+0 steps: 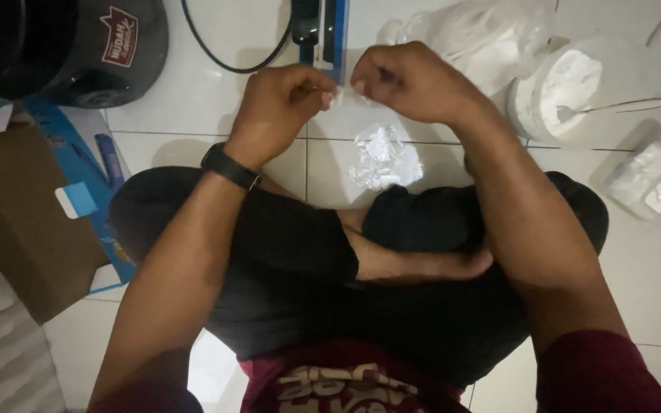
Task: The person sits on the floor and uses a blue heat sealer to seal a small plastic bag containing white cotton. They then use scissors to trim the excess plastic from the sealed bag and place the finished item into a container.
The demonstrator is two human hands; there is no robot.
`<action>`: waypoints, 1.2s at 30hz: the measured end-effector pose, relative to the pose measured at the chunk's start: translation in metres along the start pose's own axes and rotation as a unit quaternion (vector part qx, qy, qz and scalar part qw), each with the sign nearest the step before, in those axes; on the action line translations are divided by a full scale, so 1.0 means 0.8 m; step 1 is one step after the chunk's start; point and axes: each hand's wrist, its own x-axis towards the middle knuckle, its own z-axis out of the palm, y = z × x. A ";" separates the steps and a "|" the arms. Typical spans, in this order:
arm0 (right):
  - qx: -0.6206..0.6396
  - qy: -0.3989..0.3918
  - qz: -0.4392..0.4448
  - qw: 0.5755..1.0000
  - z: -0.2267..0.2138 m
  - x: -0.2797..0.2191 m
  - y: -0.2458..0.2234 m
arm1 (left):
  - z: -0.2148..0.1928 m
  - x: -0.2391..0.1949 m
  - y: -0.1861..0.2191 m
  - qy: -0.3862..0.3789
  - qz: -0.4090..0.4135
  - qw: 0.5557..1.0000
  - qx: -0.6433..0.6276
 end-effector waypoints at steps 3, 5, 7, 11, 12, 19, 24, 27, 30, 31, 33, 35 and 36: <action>-0.049 0.013 -0.006 0.999 -0.011 -0.005 -0.013 | 0.003 0.005 0.000 0.007 -0.111 0.980 -0.167; -0.029 -0.048 0.004 0.998 -0.020 -0.012 -0.030 | -0.004 0.003 0.012 0.011 -0.230 0.925 -0.302; -0.076 -0.021 -0.057 0.995 -0.011 -0.016 -0.019 | -0.008 0.000 0.014 0.007 -0.238 0.916 -0.322; -0.163 0.065 -0.148 0.973 0.010 -0.020 0.000 | -0.008 -0.010 0.030 0.028 -0.276 0.886 -0.373; -0.164 0.065 -0.147 0.973 0.009 -0.022 -0.001 | -0.005 -0.011 0.024 0.027 -0.276 0.885 -0.373; -0.034 -0.024 -0.034 0.999 -0.009 -0.028 -0.031 | 0.005 -0.015 0.011 0.113 -0.135 0.970 -0.165; -0.072 0.037 -0.134 0.988 -0.014 -0.029 -0.043 | 0.004 -0.020 0.021 0.107 -0.157 0.947 -0.260; -0.195 0.137 -0.224 0.945 -0.005 -0.028 -0.049 | 0.005 -0.018 0.023 0.134 -0.242 0.899 -0.341; -0.241 0.155 -0.264 0.921 0.018 -0.018 -0.054 | 0.008 -0.019 0.009 0.152 -0.222 0.875 -0.402; -0.270 0.187 -0.258 0.908 0.028 -0.014 -0.052 | 0.009 -0.018 0.010 0.150 -0.214 0.871 -0.417; -0.299 0.220 -0.251 0.894 0.045 -0.006 -0.039 | 0.009 -0.018 0.014 0.146 -0.206 0.866 -0.432; -0.300 0.262 -0.244 0.884 0.058 0.003 -0.020 | 0.008 -0.020 0.019 0.148 -0.236 0.851 -0.444; -0.299 0.263 -0.244 0.884 0.055 0.003 -0.019 | 0.006 -0.018 0.022 0.148 -0.236 0.852 -0.444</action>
